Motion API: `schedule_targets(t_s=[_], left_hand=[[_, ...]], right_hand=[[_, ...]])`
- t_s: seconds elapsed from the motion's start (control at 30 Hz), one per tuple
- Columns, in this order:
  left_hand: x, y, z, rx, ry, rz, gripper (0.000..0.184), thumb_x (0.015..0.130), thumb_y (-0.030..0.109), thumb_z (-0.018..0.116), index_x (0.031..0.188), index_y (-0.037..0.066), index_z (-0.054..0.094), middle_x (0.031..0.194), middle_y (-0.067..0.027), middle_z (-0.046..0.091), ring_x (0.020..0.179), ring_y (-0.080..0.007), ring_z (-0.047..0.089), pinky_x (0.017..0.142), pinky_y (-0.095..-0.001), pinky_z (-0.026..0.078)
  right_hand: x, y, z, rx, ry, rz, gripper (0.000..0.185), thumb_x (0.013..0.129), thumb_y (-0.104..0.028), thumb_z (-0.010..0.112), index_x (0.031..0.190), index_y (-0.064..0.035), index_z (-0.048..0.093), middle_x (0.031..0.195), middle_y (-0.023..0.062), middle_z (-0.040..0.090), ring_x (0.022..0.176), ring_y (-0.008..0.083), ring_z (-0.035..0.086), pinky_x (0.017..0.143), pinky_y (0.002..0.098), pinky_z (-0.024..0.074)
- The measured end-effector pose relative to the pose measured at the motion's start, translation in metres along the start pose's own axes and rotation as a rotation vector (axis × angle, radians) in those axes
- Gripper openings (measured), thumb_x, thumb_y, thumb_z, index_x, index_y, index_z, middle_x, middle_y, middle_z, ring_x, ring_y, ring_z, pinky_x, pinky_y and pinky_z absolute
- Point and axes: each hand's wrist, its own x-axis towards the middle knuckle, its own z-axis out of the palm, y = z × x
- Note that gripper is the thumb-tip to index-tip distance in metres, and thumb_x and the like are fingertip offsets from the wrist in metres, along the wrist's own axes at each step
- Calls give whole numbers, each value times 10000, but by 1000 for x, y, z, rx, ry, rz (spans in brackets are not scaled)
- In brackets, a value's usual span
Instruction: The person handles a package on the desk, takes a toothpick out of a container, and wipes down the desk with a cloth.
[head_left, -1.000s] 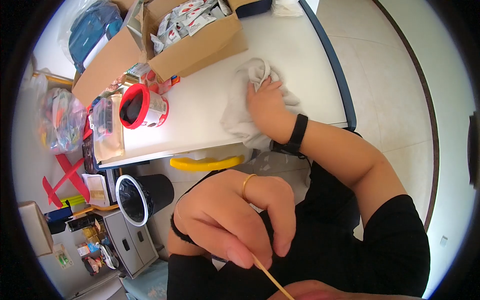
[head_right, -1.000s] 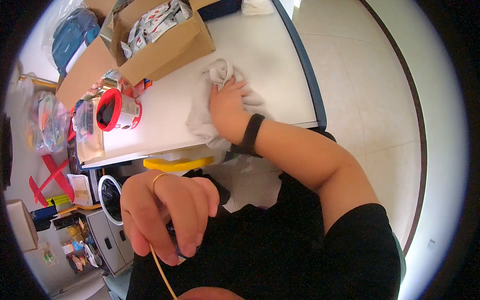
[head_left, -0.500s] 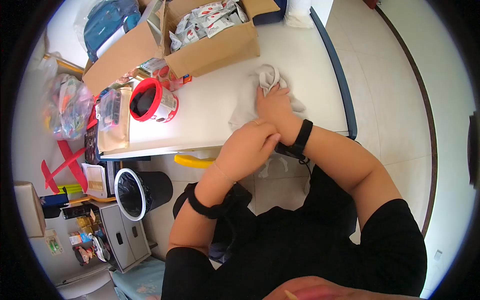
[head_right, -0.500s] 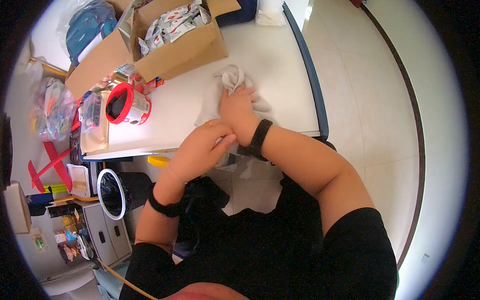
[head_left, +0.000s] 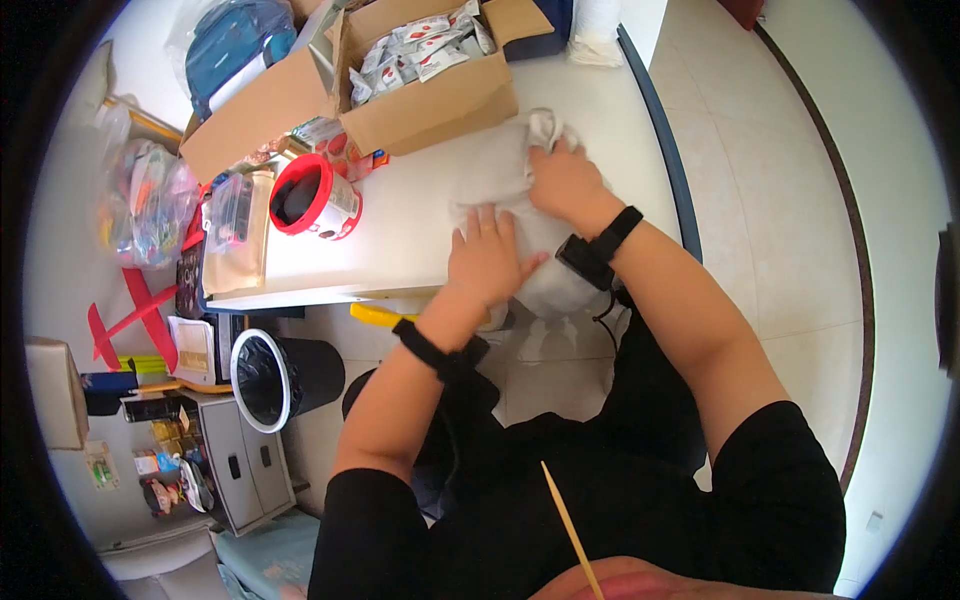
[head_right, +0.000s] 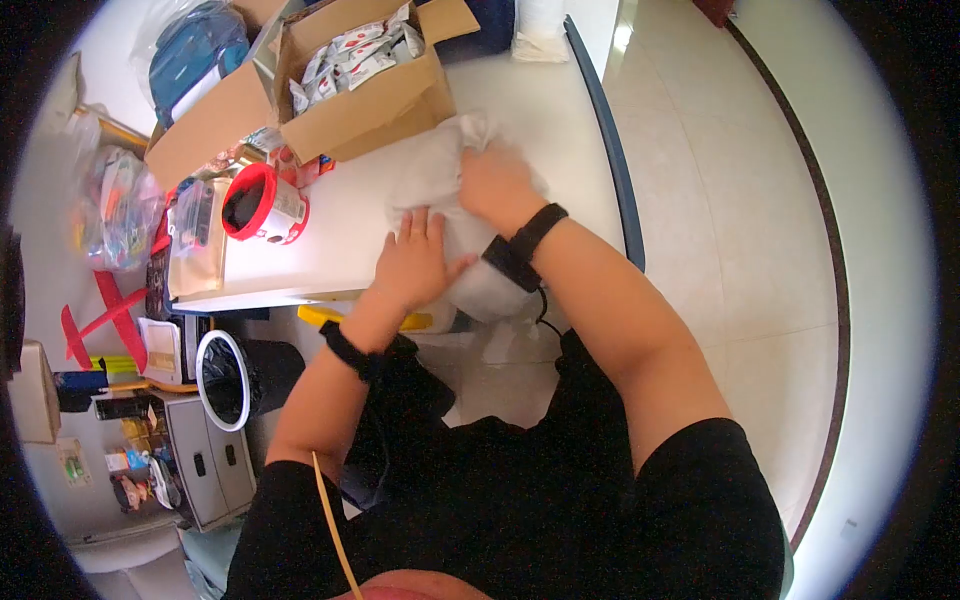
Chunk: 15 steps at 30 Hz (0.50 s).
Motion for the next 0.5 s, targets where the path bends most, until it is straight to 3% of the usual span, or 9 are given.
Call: schedule_targets(t_s=[0.13,0.17,0.3,0.37,0.47,0.5], left_hand=[[33,-18,6,-73,-50,-108,695,832,505,484,1290,-1,354,1408,-222,269,1306,-386,259,1004,-548,277],[38,-20,9,-81,-25,-127,673,834,471,492,1294,1,349,1411,-224,260,1317,-381,237,1011,-560,261],[50,-17,16,-76,16,-210,611,829,364,512,1323,45,343,1439,-179,237,1326,-377,224,1011,-594,228],[50,-17,16,3,0,-204,520,844,251,482,1324,91,363,1446,-157,238,1328,-371,228,1006,-606,227],[37,-11,8,-9,-6,-117,458,857,163,444,1310,123,395,1448,-142,242,1327,-358,240,1011,-592,236],[31,-10,7,-9,-7,-113,458,857,163,444,1310,123,395,1448,-142,242,1327,-358,240,1011,-592,236]], right_hand=[[-8,11,-36,75,37,124,480,744,-321,577,1135,-44,533,1168,249,518,1031,430,530,835,461,465],[-8,22,-33,95,51,104,476,721,-363,600,1070,-40,579,1078,205,590,960,358,586,823,433,475],[-10,40,-41,-73,-137,40,395,725,-345,592,937,-15,630,913,190,640,889,321,611,776,396,487],[-27,41,-47,-71,-212,6,387,729,-342,588,922,-9,628,885,191,641,873,323,614,766,397,487],[-60,25,-64,-5,-398,-3,372,741,-336,577,874,9,620,797,193,641,821,327,619,733,397,487],[-64,29,-55,-4,-369,-29,378,744,-338,582,890,10,610,790,194,637,797,325,619,716,387,488]])
